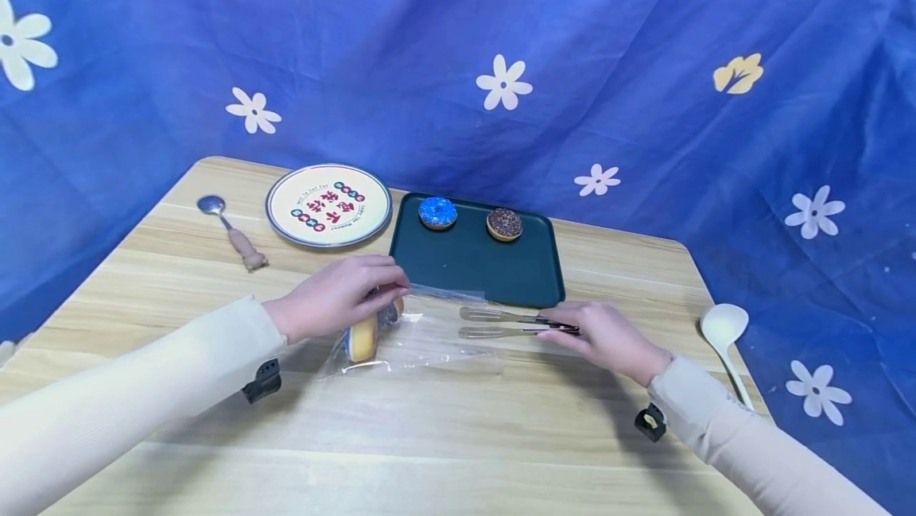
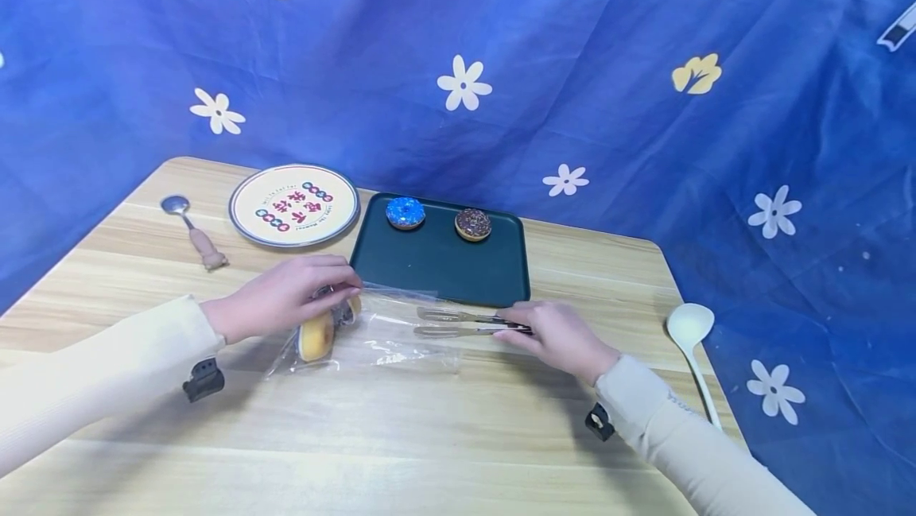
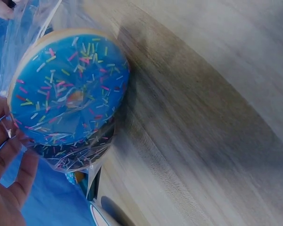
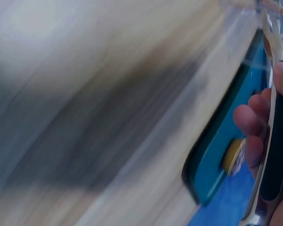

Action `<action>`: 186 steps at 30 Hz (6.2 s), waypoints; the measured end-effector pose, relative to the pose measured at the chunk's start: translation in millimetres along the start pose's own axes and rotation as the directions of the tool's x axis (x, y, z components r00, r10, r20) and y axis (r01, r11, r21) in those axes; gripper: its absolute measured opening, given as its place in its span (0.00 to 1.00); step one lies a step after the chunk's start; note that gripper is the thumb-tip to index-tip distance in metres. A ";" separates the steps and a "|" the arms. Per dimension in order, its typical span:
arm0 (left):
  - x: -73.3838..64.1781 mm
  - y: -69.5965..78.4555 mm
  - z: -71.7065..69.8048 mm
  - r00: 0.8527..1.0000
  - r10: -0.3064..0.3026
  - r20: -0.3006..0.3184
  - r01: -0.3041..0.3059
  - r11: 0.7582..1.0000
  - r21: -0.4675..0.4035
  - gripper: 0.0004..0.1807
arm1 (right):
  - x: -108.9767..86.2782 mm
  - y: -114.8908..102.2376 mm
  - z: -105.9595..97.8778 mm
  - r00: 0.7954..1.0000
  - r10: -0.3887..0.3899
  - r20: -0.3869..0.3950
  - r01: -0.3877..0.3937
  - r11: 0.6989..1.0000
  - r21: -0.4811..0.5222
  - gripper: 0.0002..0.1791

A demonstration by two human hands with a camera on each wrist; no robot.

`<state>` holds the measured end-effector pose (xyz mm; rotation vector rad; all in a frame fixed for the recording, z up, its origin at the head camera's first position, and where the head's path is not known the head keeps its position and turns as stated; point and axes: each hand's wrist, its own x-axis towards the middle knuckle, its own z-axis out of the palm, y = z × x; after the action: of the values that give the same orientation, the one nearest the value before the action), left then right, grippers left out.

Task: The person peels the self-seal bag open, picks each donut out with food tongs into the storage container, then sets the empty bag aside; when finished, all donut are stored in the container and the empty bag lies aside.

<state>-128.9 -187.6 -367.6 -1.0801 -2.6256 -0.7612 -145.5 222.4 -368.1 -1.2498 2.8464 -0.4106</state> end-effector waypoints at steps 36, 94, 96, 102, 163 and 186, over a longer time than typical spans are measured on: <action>-1.6 3.1 4.7 1.000 0.023 -0.016 -0.023 1.000 0.010 0.04 | 61.2 -63.6 46.0 0.997 -0.043 0.069 0.039 0.997 0.060 0.13; -7.9 -0.3 -1.1 0.998 -0.042 0.043 0.042 0.999 0.007 0.08 | -26.8 41.4 -48.5 0.967 0.234 0.099 -0.254 0.902 0.350 0.08; -8.1 -0.9 -0.7 0.998 -0.036 0.045 0.036 0.999 -0.002 0.08 | -20.3 44.7 -46.6 0.961 0.258 0.094 -0.275 0.895 0.350 0.10; -6.9 0.0 1.7 0.998 -0.029 0.052 0.029 0.999 -0.015 0.08 | 6.2 47.5 -29.6 0.951 0.279 0.133 -0.309 0.852 0.421 0.15; -7.3 0.1 4.0 0.999 -0.024 0.031 0.024 1.000 -0.012 0.08 | 61.0 6.2 2.3 0.803 0.330 0.496 -0.592 0.525 0.611 0.25; -4.6 0.2 5.5 0.998 -0.040 0.048 0.042 0.999 -0.030 0.06 | -10.2 45.2 -46.6 0.902 0.187 0.388 -0.402 0.690 0.602 0.13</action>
<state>-125.4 -187.3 -373.8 -1.0686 -2.6921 -0.7972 -176.3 270.1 -335.0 -0.6170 2.2280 -1.0179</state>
